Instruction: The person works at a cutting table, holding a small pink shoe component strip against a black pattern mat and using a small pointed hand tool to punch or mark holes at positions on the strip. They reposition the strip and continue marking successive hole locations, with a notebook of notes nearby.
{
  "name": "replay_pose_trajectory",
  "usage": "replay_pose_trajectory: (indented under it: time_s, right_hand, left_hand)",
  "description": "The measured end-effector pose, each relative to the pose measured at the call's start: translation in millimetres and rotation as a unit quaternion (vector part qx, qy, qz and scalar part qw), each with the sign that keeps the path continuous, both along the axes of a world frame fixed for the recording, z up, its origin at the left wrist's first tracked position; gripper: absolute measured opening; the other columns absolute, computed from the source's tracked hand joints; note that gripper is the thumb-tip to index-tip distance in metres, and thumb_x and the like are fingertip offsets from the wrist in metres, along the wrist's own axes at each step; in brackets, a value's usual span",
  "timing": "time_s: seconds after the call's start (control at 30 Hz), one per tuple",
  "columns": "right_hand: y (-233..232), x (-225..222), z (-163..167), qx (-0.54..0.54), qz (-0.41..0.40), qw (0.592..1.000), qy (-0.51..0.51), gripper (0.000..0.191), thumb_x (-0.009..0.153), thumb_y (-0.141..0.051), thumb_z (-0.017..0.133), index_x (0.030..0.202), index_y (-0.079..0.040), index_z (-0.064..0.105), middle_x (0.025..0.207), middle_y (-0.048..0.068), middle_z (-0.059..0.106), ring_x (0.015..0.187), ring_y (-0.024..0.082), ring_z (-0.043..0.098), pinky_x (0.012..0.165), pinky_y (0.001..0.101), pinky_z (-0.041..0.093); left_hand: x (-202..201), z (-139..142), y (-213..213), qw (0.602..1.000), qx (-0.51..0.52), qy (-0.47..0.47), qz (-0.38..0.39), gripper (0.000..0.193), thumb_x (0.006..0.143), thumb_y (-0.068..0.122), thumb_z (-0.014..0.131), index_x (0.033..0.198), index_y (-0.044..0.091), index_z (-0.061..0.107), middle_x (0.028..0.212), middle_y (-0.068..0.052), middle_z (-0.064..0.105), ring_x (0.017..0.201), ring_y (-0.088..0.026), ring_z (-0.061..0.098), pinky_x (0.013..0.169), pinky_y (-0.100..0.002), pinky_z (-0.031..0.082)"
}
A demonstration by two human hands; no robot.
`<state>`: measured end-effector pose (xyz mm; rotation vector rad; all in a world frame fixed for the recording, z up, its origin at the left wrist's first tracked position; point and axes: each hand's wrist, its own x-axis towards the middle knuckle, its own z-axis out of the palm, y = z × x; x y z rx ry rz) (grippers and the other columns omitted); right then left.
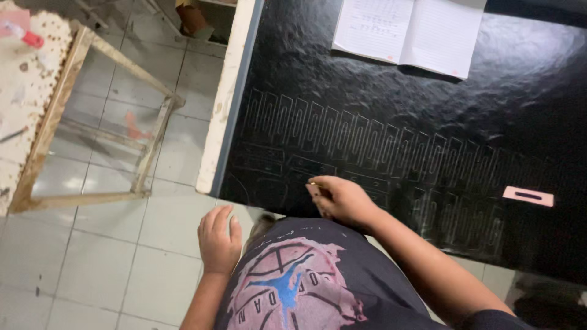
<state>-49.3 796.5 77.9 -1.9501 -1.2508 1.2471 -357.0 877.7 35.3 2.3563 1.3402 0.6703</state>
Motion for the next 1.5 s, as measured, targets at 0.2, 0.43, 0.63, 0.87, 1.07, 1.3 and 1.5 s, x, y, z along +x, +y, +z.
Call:
replay_pose_trajectory:
  time_s: [0.2,0.43,0.63,0.87,1.07,1.3,1.5]
  right_hand:
    - [49.3,-62.5,-15.3,0.085,0.007,0.989,-0.118,0.045,0.088,-0.019,0.069,0.132,-0.011,0.065,0.117,0.014,0.073,0.104,0.032,0.071,0.087,0.0408,0.057]
    - [32.8,-91.1,-18.0,-0.049,-0.291,0.955,-0.026,0.054,0.089,-0.017,0.065,0.142,-0.015,0.056,0.099,0.011,0.077,0.087,0.023,0.075,0.080,0.0335,0.058]
    - [-15.1,-84.4,-44.1,0.058,-0.434,0.898,-0.043,0.040,0.092,-0.014,0.069,0.130,-0.003,0.063,0.111,0.007,0.075,0.098,0.013,0.072,0.086,0.0286,0.057]
    - [23.2,-17.3,-50.6,0.121,-0.510,0.852,0.014,0.036,0.091,-0.012,0.070,0.125,0.000,0.064,0.094,0.007,0.069,0.079,0.009,0.063,0.072,0.0258,0.053]
    - [129.7,42.6,-25.0,0.151,-0.414,0.898,0.018,0.026,0.094,-0.010,0.069,0.117,0.001,0.065,0.087,0.005,0.071,0.069,0.009,0.065,0.065,0.0252,0.054]
    - [257.6,56.9,6.5,0.160,-0.297,0.941,0.030,0.025,0.095,-0.009,0.070,0.116,0.002,0.063,0.089,0.005,0.072,0.069,0.008,0.065,0.064,0.0241,0.055]
    - [321.9,60.3,29.2,0.149,-0.269,0.951,0.029,0.028,0.093,-0.011,0.071,0.117,0.001,0.063,0.091,0.006,0.072,0.070,0.010,0.065,0.065,0.0265,0.056]
  left_hand:
    - [4.5,16.6,96.3,0.977,0.024,0.024,-0.212,0.036,0.091,0.024,0.068,0.123,0.008,0.068,0.134,-0.010,0.064,0.125,-0.031,0.058,0.106,-0.046,0.042]
    - [0.3,-1.6,170.5,0.918,0.057,0.073,-0.386,0.051,0.086,0.034,0.071,0.132,0.015,0.065,0.145,-0.002,0.058,0.132,-0.022,0.052,0.111,-0.048,0.031]
    - [20.1,-8.3,199.3,0.918,0.050,0.085,-0.385,0.051,0.089,0.035,0.069,0.137,0.020,0.062,0.152,0.001,0.051,0.140,-0.024,0.043,0.118,-0.049,0.027]
    - [53.2,-3.5,215.6,0.930,0.014,0.077,-0.359,0.054,0.084,0.033,0.066,0.137,0.026,0.061,0.153,0.000,0.046,0.143,-0.028,0.036,0.118,-0.056,0.019]
    - [52.3,-4.2,219.2,0.936,-0.043,0.052,-0.346,0.049,0.087,0.029,0.065,0.136,0.024,0.063,0.153,0.001,0.049,0.146,-0.027,0.037,0.120,-0.053,0.021]
    - [64.0,6.5,224.6,0.943,0.005,0.022,-0.333,0.040,0.085,0.024,0.069,0.124,0.018,0.069,0.140,0.000,0.060,0.133,-0.025,0.048,0.114,-0.052,0.026]
    - [110.9,18.2,270.6,0.954,-0.023,-0.047,-0.296,0.022,0.091,0.015,0.070,0.113,0.012,0.071,0.117,-0.002,0.068,0.118,-0.022,0.059,0.110,-0.047,0.035]
